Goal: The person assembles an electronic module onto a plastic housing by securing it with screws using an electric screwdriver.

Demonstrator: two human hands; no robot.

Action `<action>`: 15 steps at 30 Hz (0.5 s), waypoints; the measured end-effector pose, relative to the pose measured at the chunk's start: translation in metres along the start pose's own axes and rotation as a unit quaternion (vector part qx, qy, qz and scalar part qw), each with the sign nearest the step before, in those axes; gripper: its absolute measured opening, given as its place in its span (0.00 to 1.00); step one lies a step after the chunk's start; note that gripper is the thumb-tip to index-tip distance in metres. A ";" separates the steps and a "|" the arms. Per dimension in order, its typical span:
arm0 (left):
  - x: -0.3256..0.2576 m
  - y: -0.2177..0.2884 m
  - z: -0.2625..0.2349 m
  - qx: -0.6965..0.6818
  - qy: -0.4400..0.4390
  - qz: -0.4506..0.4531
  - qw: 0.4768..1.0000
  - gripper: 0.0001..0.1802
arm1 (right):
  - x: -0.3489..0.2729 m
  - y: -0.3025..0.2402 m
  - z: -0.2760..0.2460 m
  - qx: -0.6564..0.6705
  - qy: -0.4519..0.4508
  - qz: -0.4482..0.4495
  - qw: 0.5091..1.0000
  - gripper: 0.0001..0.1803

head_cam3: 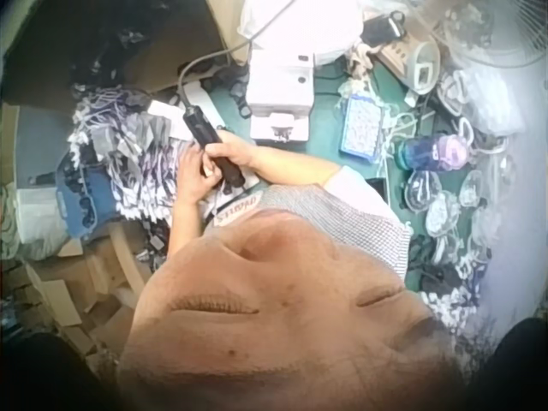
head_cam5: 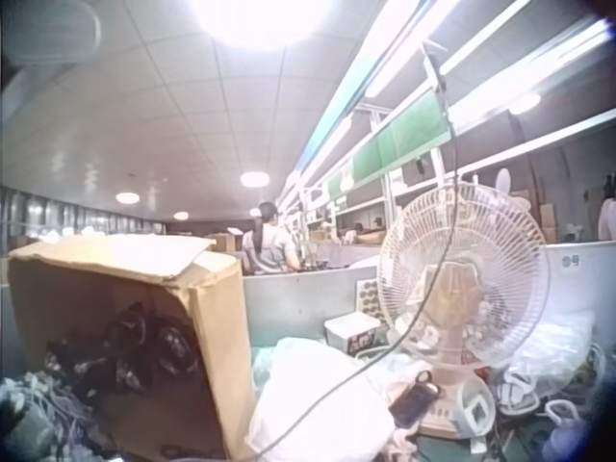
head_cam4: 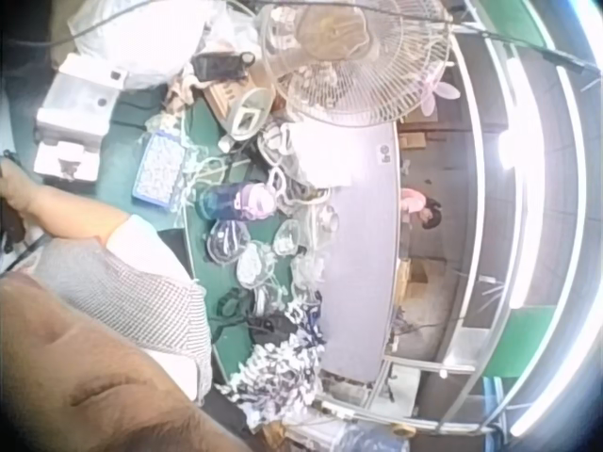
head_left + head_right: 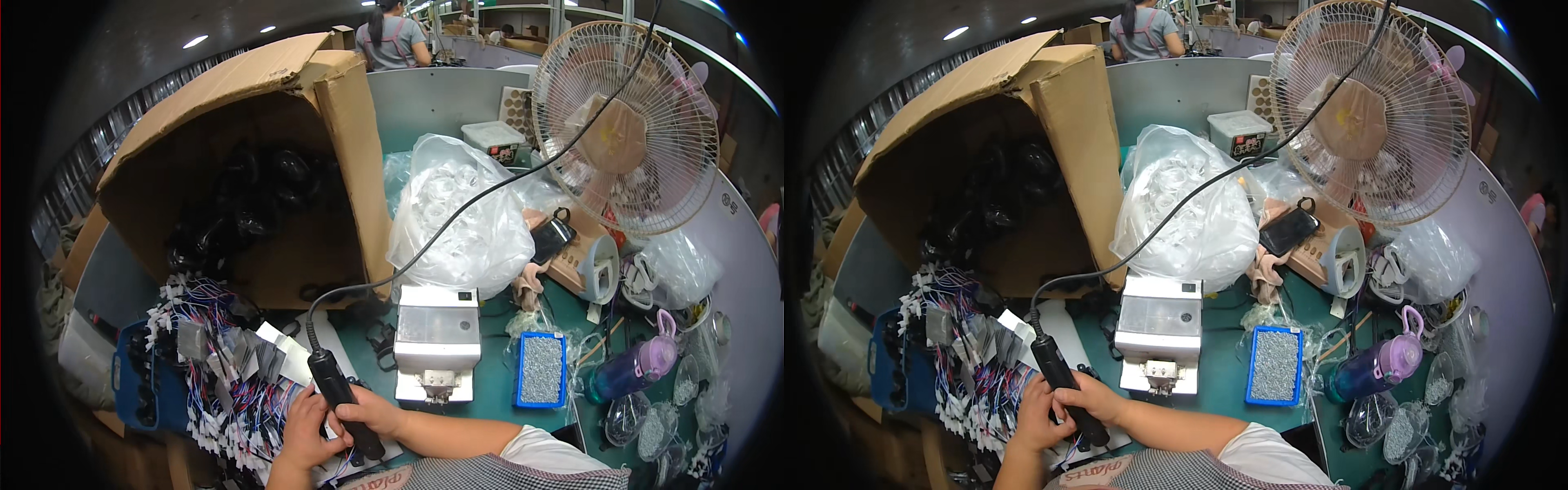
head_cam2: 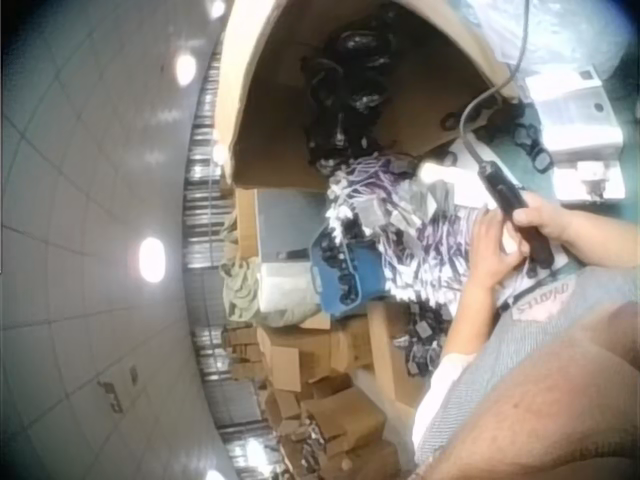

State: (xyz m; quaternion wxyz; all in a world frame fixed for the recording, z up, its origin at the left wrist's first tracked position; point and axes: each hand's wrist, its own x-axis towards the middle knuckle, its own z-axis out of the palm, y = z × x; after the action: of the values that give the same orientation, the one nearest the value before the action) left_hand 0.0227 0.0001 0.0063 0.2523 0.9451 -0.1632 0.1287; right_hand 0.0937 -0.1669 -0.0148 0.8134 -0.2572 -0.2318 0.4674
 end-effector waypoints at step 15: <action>-0.020 -0.004 -0.014 -0.091 -0.016 -0.105 0.990 0.43 | 0.001 -0.002 0.007 0.007 0.012 -0.007 1.000 0.23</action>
State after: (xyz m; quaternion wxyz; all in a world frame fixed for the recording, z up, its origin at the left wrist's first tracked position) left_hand 0.0036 0.0156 0.0095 0.3468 0.9319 -0.0786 0.0709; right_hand 0.0906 -0.1656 -0.0080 0.8214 -0.2551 -0.2203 0.4600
